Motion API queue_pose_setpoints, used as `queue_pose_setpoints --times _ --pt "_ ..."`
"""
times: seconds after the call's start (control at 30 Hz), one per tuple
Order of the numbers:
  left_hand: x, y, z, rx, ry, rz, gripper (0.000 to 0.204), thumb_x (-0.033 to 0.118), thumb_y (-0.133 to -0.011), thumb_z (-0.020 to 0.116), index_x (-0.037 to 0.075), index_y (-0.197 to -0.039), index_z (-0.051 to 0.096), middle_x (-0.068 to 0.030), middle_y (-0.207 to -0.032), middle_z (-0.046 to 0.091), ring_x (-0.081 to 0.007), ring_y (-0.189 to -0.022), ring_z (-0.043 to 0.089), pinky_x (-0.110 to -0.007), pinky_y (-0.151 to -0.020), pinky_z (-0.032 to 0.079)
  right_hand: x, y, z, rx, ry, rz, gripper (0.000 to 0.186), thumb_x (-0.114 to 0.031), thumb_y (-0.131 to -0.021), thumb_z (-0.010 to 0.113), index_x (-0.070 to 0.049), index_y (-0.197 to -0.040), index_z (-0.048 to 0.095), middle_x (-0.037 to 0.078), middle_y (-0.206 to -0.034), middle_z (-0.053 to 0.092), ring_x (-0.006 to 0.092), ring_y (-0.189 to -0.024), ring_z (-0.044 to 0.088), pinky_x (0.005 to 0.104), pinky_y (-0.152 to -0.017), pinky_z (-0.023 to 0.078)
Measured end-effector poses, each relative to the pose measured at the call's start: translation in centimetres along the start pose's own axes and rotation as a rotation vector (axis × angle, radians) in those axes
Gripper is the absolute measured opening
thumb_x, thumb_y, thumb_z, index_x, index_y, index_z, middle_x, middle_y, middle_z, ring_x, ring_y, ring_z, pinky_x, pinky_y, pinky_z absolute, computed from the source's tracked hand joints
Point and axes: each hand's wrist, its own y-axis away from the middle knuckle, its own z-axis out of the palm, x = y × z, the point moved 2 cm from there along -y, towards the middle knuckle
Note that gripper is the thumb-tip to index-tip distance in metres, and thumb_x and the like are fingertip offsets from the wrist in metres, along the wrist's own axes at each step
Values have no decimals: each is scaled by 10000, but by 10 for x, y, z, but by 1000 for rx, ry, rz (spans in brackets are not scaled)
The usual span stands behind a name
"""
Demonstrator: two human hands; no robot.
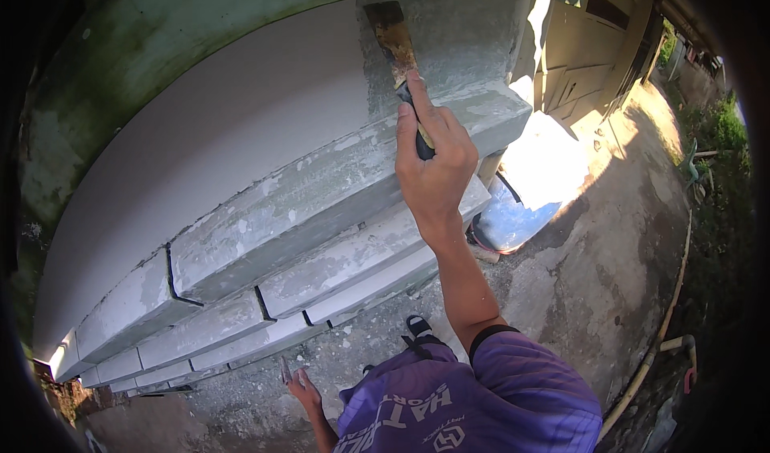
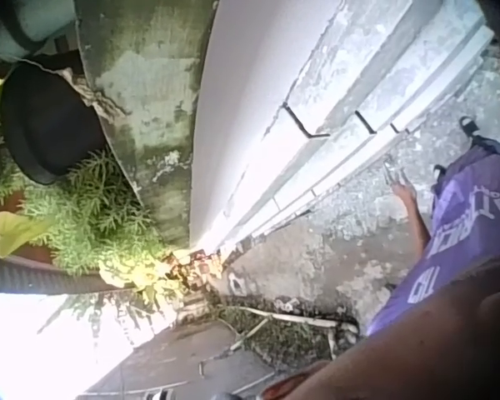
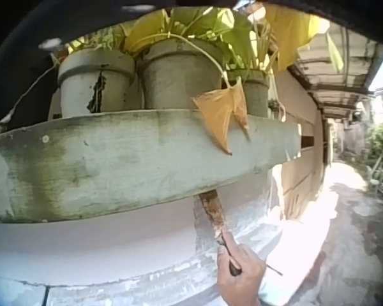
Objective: Applying and smoothing wall putty or joint compound onto a concrete wall using a putty knife.
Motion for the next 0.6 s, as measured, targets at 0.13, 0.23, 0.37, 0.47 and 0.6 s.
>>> queue_pose_setpoints --times 0.13,0.23,0.37,0.47,0.6 --pt "3 3 -5 -89 -14 -240 370 337 -1014 511 18 -1055 692 -301 -1330 498 -439 -1250 448 -519 -1039 332 -6 -17 0 55 -22 -20 378 -79 -909 655 -116 -1285 669 70 -690 590 156 -580 521 313 -571 445" --pt "-4 5 -4 -89 -17 -252 373 340 -1014 509 17 -1052 691 -306 -1352 487 -444 -1258 442 -520 -1041 330 -1 -6 -1 22 34 -36 368 -77 -912 652 -111 -1278 673 66 -679 581 152 -569 514 313 -557 437" --pt "-26 11 2 -89 -16 -260 383 356 -1019 496 29 -1073 689 -301 -1337 491 -444 -1256 434 -528 -1048 316 -3 -14 5 33 -27 -48 367 -79 -916 649 -115 -1280 672 67 -675 571 150 -563 505 314 -541 419" --pt "13 1 -4 -132 -30 -270 383 354 -1023 487 34 -1063 694 -297 -1357 482 -439 -1268 422 -528 -1055 305 -4 -21 -6 46 -16 -51 374 -77 -915 649 -121 -1287 669 65 -675 569 150 -568 505 314 -544 420" --pt "-2 5 1 -101 -28 -221 372 352 -1023 485 46 -1066 694 -293 -1308 505 -440 -1255 427 -534 -1057 297 3 9 -7 -39 16 -22 390 -74 -910 654 -122 -1296 662 61 -678 566 152 -590 513 307 -565 427"
